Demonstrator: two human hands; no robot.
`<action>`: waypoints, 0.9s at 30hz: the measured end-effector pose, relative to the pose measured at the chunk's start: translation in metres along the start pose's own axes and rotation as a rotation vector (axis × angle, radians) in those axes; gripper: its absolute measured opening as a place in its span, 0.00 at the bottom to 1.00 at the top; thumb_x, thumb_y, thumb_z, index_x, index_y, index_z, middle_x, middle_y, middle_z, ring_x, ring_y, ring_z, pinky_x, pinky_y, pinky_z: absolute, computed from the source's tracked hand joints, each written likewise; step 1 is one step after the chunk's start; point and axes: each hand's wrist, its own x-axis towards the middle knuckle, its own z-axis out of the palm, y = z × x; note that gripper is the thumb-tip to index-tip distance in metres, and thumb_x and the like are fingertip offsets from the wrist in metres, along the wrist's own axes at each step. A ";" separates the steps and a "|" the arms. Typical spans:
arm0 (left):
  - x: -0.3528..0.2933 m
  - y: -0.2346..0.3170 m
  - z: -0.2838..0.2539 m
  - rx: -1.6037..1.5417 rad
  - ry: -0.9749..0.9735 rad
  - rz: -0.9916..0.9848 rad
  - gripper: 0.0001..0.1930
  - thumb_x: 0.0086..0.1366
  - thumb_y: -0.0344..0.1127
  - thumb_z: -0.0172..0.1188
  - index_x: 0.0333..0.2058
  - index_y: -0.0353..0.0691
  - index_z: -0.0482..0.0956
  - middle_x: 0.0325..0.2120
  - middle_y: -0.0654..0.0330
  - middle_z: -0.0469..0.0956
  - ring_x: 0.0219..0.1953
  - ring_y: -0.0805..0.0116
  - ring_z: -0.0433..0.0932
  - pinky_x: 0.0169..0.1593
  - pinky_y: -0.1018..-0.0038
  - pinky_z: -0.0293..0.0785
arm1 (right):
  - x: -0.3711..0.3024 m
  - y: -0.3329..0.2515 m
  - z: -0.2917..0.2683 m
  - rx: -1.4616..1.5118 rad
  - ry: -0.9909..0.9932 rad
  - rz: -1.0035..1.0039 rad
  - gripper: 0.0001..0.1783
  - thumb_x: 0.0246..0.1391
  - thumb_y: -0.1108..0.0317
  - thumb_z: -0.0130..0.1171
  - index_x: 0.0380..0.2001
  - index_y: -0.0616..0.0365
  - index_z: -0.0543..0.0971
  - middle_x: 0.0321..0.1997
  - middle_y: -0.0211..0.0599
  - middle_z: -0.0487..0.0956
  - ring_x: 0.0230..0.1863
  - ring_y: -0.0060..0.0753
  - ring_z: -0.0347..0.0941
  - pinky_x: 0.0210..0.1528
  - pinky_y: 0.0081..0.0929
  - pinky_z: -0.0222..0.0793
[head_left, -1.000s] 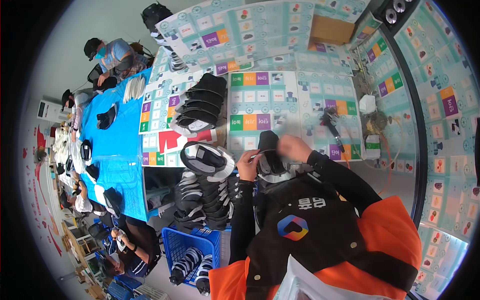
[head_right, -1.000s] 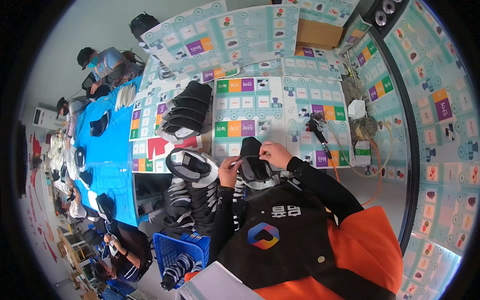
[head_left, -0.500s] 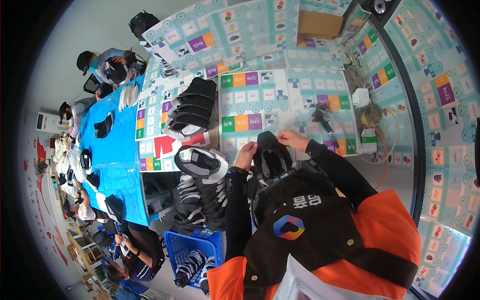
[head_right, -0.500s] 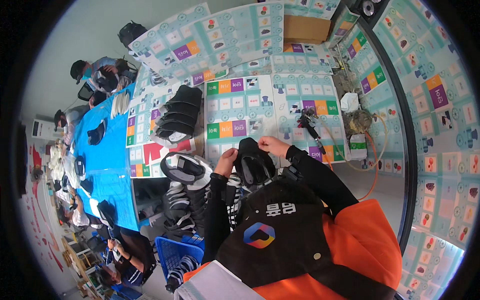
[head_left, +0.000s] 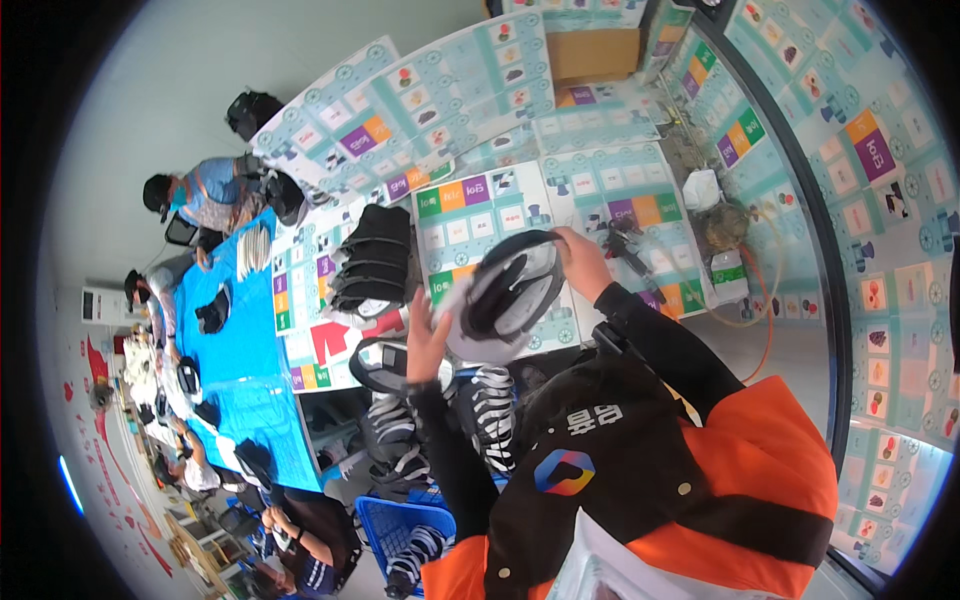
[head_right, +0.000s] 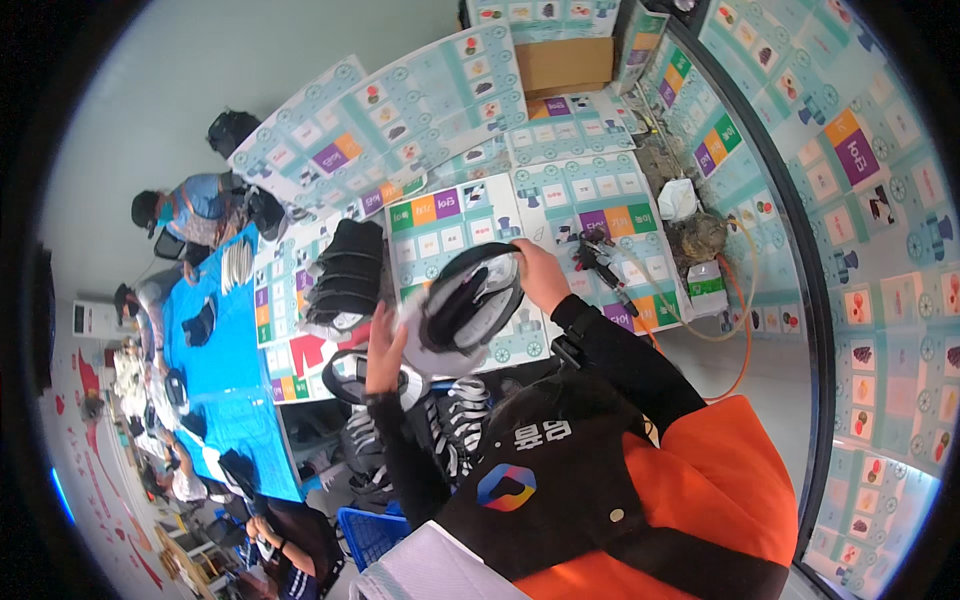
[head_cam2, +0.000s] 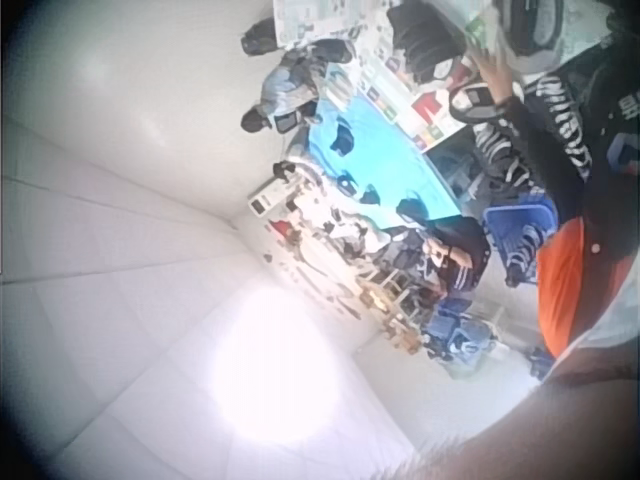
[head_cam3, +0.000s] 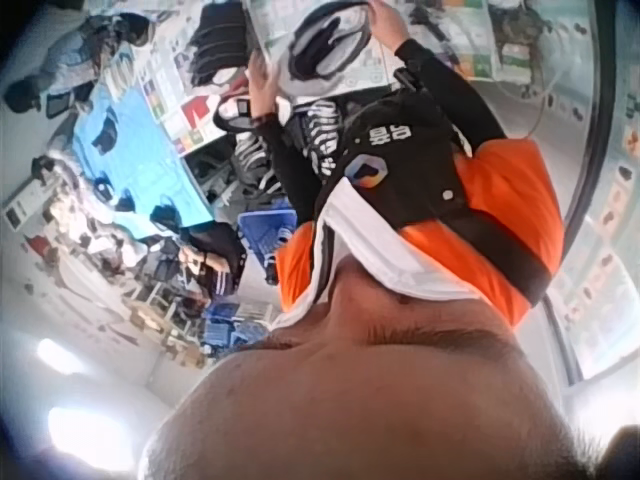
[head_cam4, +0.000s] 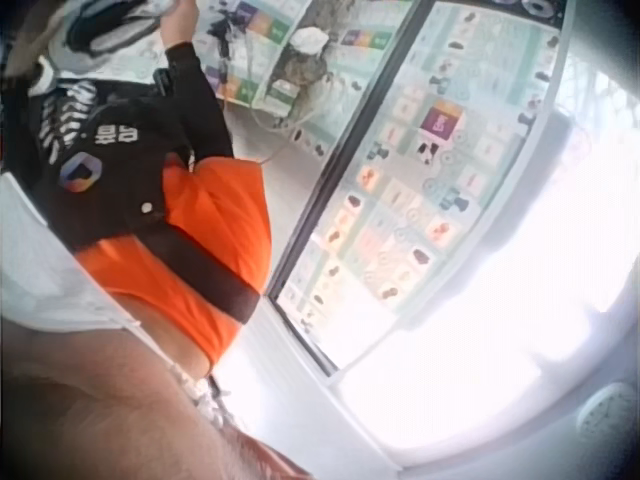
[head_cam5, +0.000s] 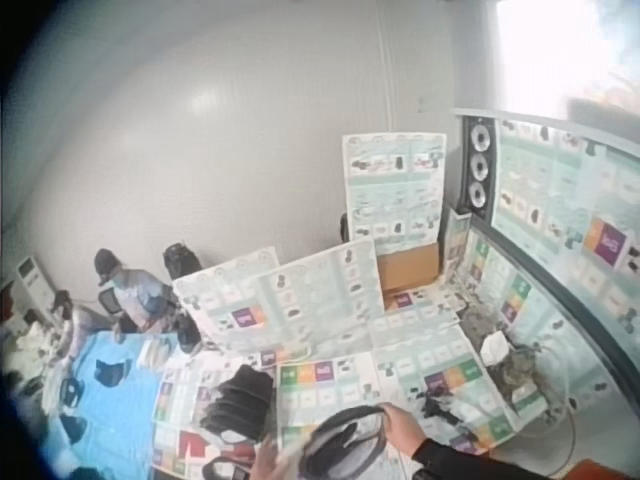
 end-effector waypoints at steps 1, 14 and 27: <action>-0.007 0.017 0.005 -0.156 -0.045 -0.183 0.39 0.72 0.37 0.61 0.74 0.39 0.49 0.64 0.48 0.68 0.61 0.59 0.74 0.60 0.65 0.73 | -0.002 0.012 -0.005 -0.005 0.034 0.067 0.14 0.66 0.72 0.54 0.53 0.61 0.74 0.39 0.59 0.81 0.45 0.64 0.78 0.43 0.48 0.74; 0.062 0.118 0.134 0.901 0.079 -0.031 0.21 0.71 0.48 0.59 0.33 0.32 0.81 0.28 0.39 0.82 0.33 0.35 0.81 0.37 0.51 0.76 | -0.039 0.158 -0.011 -0.175 -0.142 0.002 0.26 0.56 0.64 0.65 0.54 0.66 0.72 0.58 0.56 0.71 0.63 0.60 0.66 0.62 0.46 0.66; 0.107 0.074 0.214 0.995 0.022 0.113 0.16 0.68 0.47 0.58 0.33 0.37 0.78 0.29 0.46 0.83 0.31 0.42 0.83 0.35 0.51 0.78 | -0.020 0.242 -0.042 -0.794 -0.139 0.237 0.27 0.51 0.69 0.61 0.54 0.70 0.70 0.54 0.51 0.72 0.60 0.58 0.66 0.47 0.44 0.78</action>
